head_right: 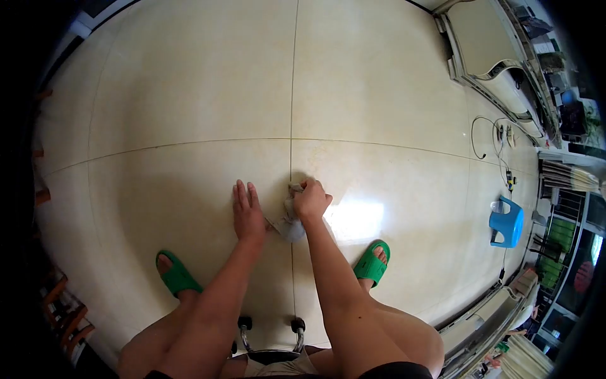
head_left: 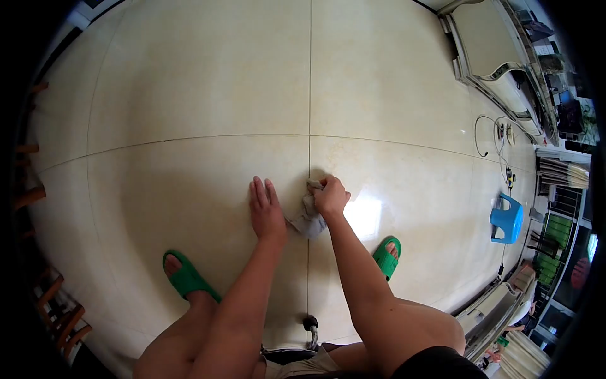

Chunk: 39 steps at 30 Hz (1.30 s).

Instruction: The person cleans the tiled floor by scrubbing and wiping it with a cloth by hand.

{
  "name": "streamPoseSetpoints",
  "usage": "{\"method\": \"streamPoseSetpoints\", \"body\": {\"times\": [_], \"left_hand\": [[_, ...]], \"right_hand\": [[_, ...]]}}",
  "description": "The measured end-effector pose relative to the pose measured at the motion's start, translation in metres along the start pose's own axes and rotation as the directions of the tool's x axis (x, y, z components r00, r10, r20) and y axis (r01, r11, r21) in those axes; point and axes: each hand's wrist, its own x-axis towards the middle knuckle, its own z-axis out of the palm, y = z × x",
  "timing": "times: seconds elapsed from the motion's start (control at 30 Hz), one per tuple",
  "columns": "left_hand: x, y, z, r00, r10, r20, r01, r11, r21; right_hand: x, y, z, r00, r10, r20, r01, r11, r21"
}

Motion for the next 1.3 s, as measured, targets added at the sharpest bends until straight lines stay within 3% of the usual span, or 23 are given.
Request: {"method": "streamPoseSetpoints", "body": {"times": [0.07, 0.13, 0.27, 0.33, 0.47, 0.53, 0.6, 0.63, 0.73, 0.83, 0.97, 1.07, 1.13, 1.23, 1.27, 1.3], "left_hand": [[-0.003, -0.006, 0.007, 0.997, 0.028, -0.073, -0.024, 0.998, 0.061], [-0.004, 0.004, -0.016, 0.998, -0.010, 0.068, 0.014, 0.998, -0.065], [-0.002, 0.004, -0.011, 0.998, 0.004, 0.069, -0.003, 1.000, -0.013], [0.000, 0.005, -0.019, 0.989, -0.025, 0.149, 0.028, 0.999, -0.016], [0.000, 0.007, -0.015, 0.989, -0.041, 0.141, 0.044, 0.999, -0.018], [-0.002, 0.006, -0.014, 0.993, -0.037, 0.113, 0.041, 0.999, -0.030], [0.000, 0.005, -0.013, 0.992, -0.047, 0.120, 0.052, 0.998, -0.036], [0.000, 0.006, -0.013, 0.990, -0.060, 0.130, 0.066, 0.997, -0.042], [-0.001, 0.010, -0.016, 0.989, -0.081, 0.125, 0.086, 0.996, -0.033], [0.002, 0.004, 0.006, 0.999, -0.044, -0.020, 0.045, 0.999, 0.031], [0.001, 0.015, -0.021, 0.981, -0.098, 0.168, 0.100, 0.995, -0.007], [0.004, 0.008, 0.003, 0.986, -0.115, 0.116, 0.127, 0.987, -0.101], [0.004, 0.020, -0.018, 0.980, -0.123, 0.156, 0.129, 0.991, -0.029], [0.005, 0.022, -0.017, 0.972, -0.134, 0.193, 0.124, 0.990, 0.061], [0.006, 0.021, -0.013, 0.972, -0.132, 0.193, 0.119, 0.990, 0.079], [0.006, 0.023, -0.016, 0.972, -0.132, 0.195, 0.118, 0.990, 0.083]], "right_hand": [[0.015, -0.005, 0.003, 0.999, -0.022, -0.026, 0.022, 1.000, -0.003], [0.034, -0.017, -0.004, 0.994, -0.059, -0.087, 0.058, 0.998, -0.010], [0.087, -0.053, -0.022, 0.997, -0.049, -0.064, 0.043, 0.995, -0.090], [0.101, -0.060, -0.024, 0.997, -0.060, -0.056, 0.063, 0.997, 0.053], [0.081, -0.040, -0.012, 0.976, -0.170, -0.137, 0.185, 0.977, 0.104], [0.047, -0.014, -0.004, 0.936, -0.271, -0.223, 0.314, 0.931, 0.188], [0.010, 0.000, -0.010, 0.956, -0.236, -0.172, 0.280, 0.910, 0.307], [-0.007, 0.010, -0.005, 0.916, -0.309, -0.256, 0.381, 0.870, 0.312], [-0.035, 0.018, 0.023, 0.713, -0.598, -0.366, 0.667, 0.739, 0.092], [-0.035, 0.017, 0.032, 0.697, -0.693, -0.182, 0.702, 0.712, -0.020], [0.013, 0.055, 0.007, 0.698, -0.595, -0.399, 0.634, 0.772, -0.042], [0.047, 0.114, -0.025, 0.721, -0.368, -0.587, 0.397, 0.914, -0.085], [0.055, 0.157, -0.043, 0.749, -0.179, -0.638, 0.136, 0.984, -0.116], [0.071, 0.213, -0.063, 0.694, 0.133, -0.708, -0.196, 0.981, -0.008], [0.077, 0.225, -0.073, 0.687, 0.288, -0.667, -0.293, 0.950, 0.108], [0.091, 0.247, -0.075, 0.654, 0.259, -0.711, -0.232, 0.963, 0.138]]}}
